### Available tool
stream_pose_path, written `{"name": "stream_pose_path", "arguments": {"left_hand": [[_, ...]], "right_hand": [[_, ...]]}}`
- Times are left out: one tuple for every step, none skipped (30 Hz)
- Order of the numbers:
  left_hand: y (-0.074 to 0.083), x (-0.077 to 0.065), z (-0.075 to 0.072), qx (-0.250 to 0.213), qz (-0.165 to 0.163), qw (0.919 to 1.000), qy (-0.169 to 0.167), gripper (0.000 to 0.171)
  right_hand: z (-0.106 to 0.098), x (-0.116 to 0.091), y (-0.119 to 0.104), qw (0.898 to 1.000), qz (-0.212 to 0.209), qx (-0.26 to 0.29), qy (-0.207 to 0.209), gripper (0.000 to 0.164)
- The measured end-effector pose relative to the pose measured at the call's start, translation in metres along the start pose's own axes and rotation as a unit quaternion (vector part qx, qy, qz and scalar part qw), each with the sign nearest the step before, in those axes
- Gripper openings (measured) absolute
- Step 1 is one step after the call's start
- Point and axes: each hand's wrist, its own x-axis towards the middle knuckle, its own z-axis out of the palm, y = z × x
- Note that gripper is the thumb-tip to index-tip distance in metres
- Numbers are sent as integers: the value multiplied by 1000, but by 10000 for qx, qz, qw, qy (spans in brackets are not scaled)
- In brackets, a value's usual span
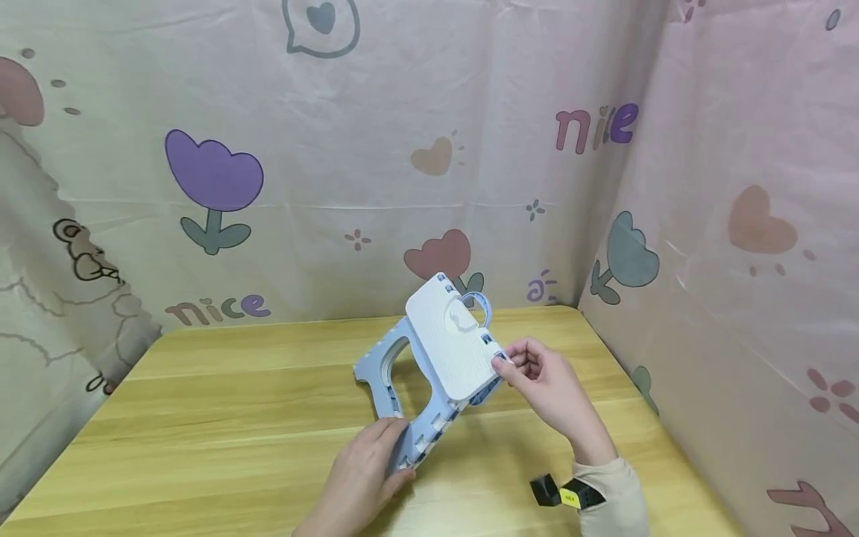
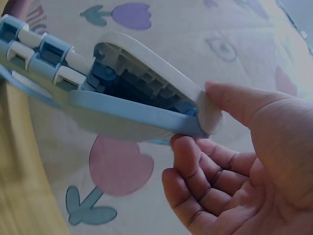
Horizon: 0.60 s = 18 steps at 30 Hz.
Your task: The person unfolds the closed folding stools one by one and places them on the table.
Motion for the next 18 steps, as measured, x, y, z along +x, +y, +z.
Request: {"name": "stream_pose_path", "arguments": {"left_hand": [[0, 0, 0, -47, -20, 10000, -15, 70], [0, 0, -1, -99, -50, 9999, -37, 69], [0, 1, -2, -150, -90, 9998, -63, 69], [0, 1, -2, -211, -135, 9996, -92, 68], [0, 1, -3, -274, -180, 9994, -120, 68], [-1, 1, -4, -333, -215, 9991, -141, 68], [-1, 1, -4, -391, -243, 9988, -156, 68], [-2, 1, -5, -445, -251, 9985, -170, 68], [-2, 1, -5, -511, -250, 9982, -184, 68], [-3, 1, -5, -588, -235, 9978, -198, 68], [-4, 2, -6, -664, -221, 9973, -208, 68], [-5, 2, -5, -739, -205, 9968, -224, 68], [-5, 2, -5, -802, -198, 9963, -245, 68], [-6, 3, -5, -875, -192, 9956, -269, 68], [-7, 3, -5, -946, -197, 9949, -300, 67], [-8, 3, -5, -1029, -195, 9939, -335, 67], [-8, 4, -6, -1094, -198, 9931, -371, 67], [-9, 4, -6, -1157, -197, 9922, -411, 67]], "right_hand": [[0, -2, -4, 10000, -71, 4, 25, 31], [1, -3, -7, 9999, -143, 16, 47, 30], [2, -5, -9, 9997, -242, 26, 69, 28], [3, -6, -12, 9994, -347, 26, 88, 27], [4, -6, -15, 9990, -445, 24, 104, 25], [5, -7, -17, 9984, -551, 24, 115, 24], [6, -8, -20, 9978, -645, 23, 123, 22], [7, -9, -22, 9972, -738, 14, 130, 21], [7, -9, -24, 9963, -847, 2, 128, 21], [8, -10, -27, 9955, -940, -10, 132, 20], [9, -11, -29, 9945, -1041, -9, 128, 20], [10, -12, -31, 9932, -1155, -8, 120, 20], [11, -13, -33, 9919, -1266, -6, 114, 20], [13, -14, -34, 9905, -1373, 0, 106, 20], [14, -15, -36, 9890, -1477, 24, 95, 21], [15, -16, -37, 9875, -1574, 49, 95, 21], [16, -16, -39, 9859, -1669, 78, 96, 21], [18, -17, -40, 9843, -1761, 103, 95, 22]]}}
